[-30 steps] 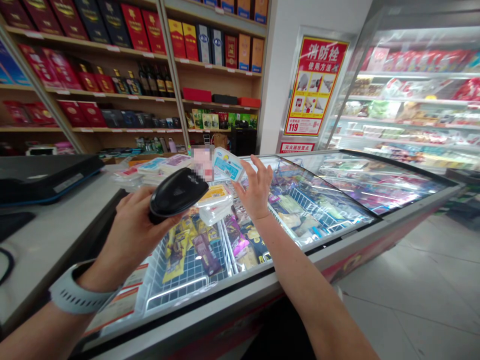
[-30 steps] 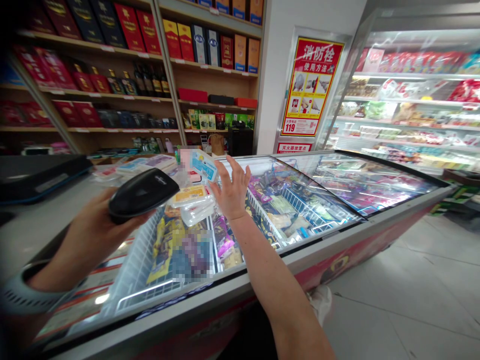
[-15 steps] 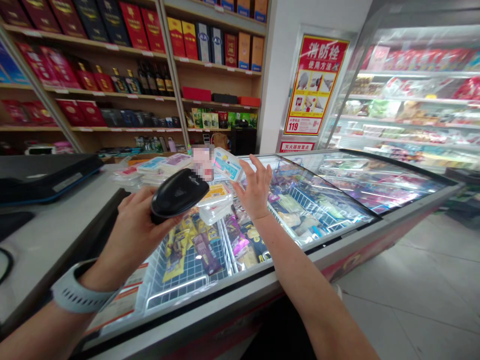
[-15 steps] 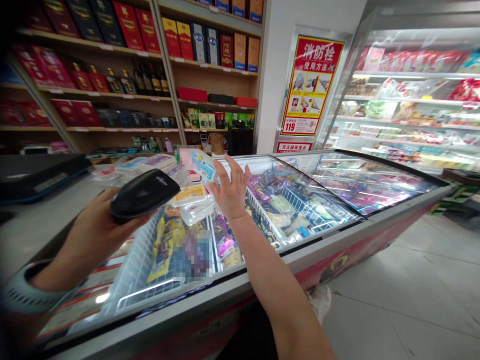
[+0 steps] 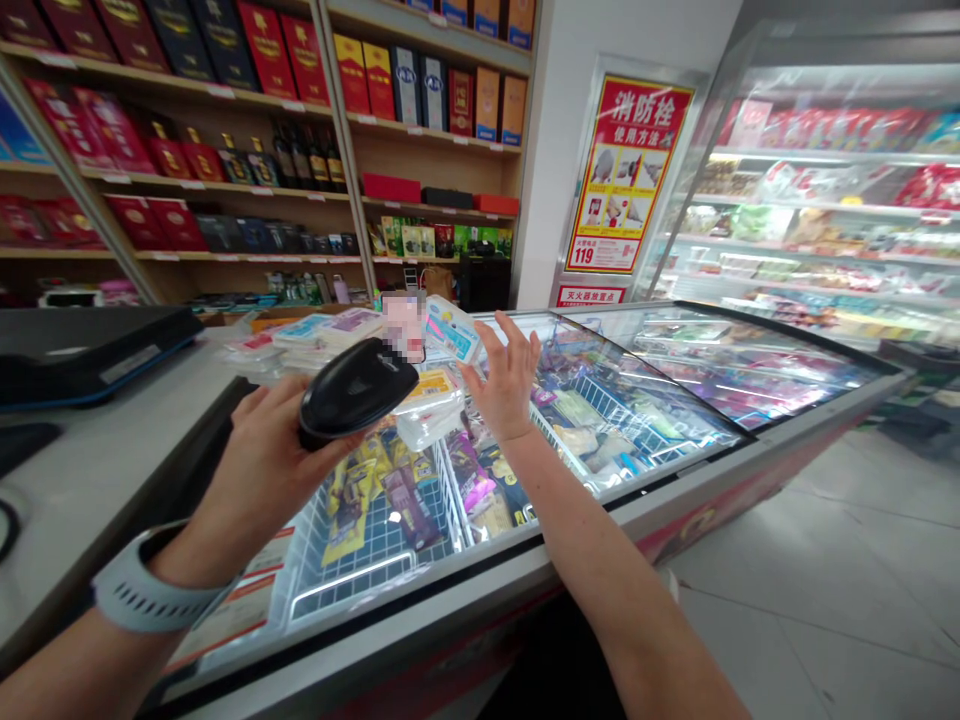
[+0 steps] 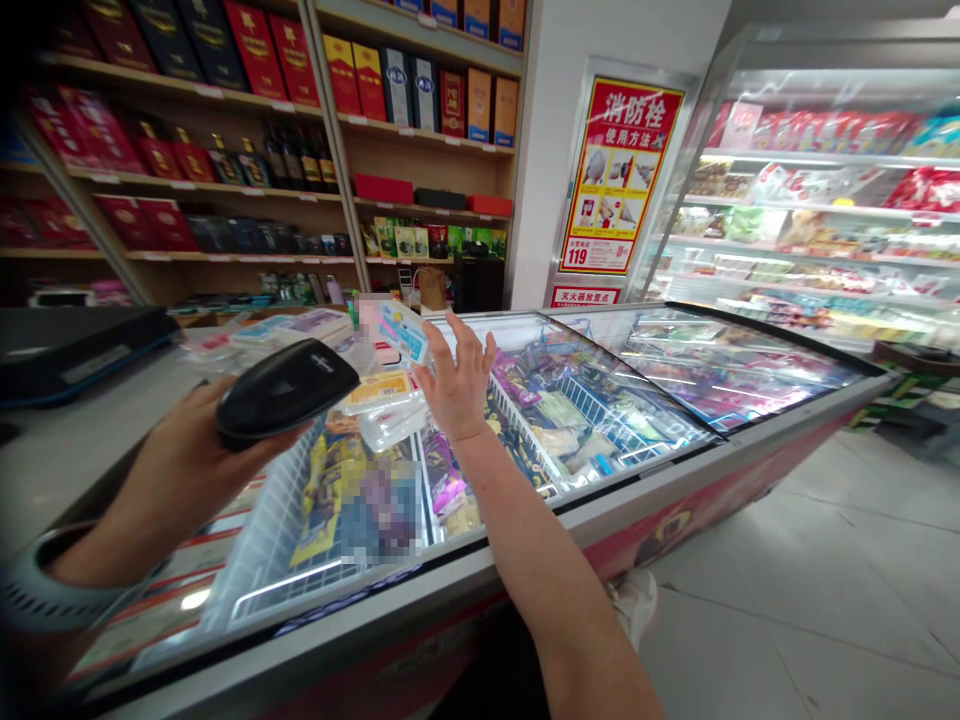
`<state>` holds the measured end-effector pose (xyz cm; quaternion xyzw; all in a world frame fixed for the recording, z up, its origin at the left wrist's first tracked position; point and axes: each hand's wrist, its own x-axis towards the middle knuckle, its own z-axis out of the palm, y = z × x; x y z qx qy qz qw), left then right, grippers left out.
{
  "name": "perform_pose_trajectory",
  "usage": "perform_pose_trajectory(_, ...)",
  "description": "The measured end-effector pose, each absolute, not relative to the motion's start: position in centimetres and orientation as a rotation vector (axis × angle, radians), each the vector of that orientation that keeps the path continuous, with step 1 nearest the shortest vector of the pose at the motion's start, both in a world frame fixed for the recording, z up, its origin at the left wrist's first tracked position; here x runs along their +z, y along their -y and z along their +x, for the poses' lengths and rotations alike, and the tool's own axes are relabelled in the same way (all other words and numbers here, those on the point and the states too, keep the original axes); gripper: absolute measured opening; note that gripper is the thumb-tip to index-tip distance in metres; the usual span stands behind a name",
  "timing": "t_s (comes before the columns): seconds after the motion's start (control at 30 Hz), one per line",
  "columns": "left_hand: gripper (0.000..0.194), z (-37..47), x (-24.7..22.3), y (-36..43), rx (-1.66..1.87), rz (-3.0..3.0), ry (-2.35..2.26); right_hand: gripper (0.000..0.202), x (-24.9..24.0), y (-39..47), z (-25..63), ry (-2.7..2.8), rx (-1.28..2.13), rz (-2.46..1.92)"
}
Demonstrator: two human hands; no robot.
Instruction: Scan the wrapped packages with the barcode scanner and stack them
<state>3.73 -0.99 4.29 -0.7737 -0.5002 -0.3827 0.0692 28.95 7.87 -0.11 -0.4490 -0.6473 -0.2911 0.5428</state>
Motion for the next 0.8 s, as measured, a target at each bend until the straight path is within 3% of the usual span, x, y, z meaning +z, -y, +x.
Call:
perform_pose_trajectory(0.43, 0.033, 3.4, 4.1, 0.8, -1.024, -2.317, 1.526, 0.046, 0.2, -7.2, 28.4, 1.542, -0.711, -1.041)
perform_pose_trajectory(0.8, 0.035, 3.3, 4.6, 1.8, -0.908, -2.249, 1.798, 0.047, 0.1, -7.3, 28.5, 1.538, -0.732, -1.059)
